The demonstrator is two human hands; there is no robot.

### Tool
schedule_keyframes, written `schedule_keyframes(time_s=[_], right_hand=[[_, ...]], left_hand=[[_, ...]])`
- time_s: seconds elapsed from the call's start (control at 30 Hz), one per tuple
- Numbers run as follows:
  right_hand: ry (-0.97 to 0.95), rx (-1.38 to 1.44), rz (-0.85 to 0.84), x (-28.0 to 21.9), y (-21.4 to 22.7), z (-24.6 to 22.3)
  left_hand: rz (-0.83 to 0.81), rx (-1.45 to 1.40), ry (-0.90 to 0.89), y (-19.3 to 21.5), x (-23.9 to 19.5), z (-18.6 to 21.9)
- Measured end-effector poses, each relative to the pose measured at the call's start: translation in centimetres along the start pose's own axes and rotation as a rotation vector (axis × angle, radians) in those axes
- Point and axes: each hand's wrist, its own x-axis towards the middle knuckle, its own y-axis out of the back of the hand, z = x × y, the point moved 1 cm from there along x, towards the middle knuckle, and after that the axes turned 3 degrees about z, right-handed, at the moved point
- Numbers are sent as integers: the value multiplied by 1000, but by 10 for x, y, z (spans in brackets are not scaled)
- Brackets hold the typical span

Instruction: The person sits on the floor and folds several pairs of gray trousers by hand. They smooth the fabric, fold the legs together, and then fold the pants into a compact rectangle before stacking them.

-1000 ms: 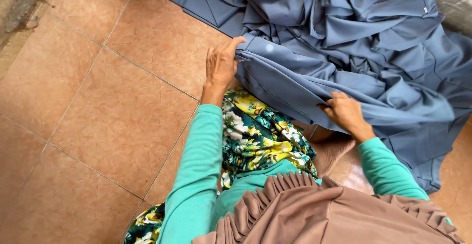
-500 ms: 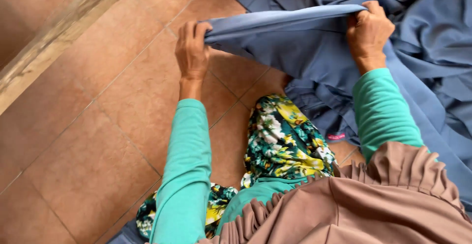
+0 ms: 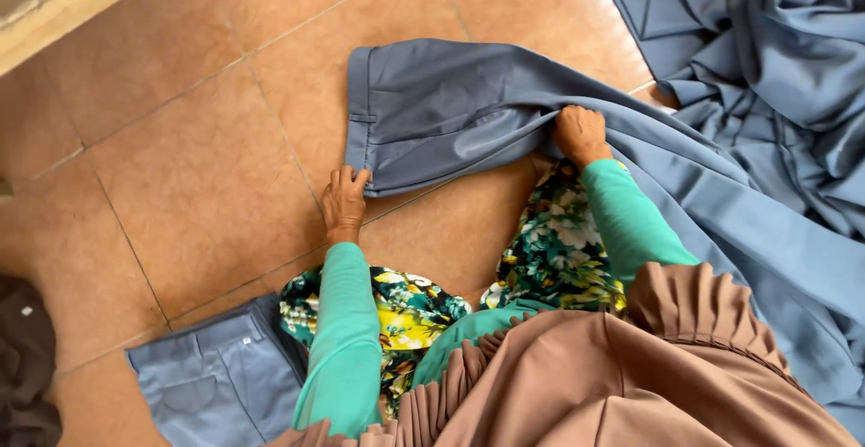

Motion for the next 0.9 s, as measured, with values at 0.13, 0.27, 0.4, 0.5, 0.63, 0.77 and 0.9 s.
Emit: schedule_keyframes(time_s=[0.13, 0.27, 0.4, 0.5, 0.63, 0.77, 0.9], right_hand=[[37, 148, -29, 32, -2, -63], [254, 244, 151, 22, 37, -167], [512, 275, 356, -9, 69, -257], [611, 379, 395, -35, 75, -309], [640, 376, 428, -46, 63, -341], [696, 405, 443, -61, 69, -338], [756, 368, 421, -89, 80, -327]], left_hand=[[44, 45, 138, 1, -30, -37], [9, 180, 331, 21, -82, -107], [-26, 396, 529, 17, -159, -188], [-476, 399, 951, -7, -214, -234], [-450, 204, 1169, 32, -195, -185], [-500, -908, 1043, 129, -93, -27], [-493, -2083, 1341, 106, -31, 64]])
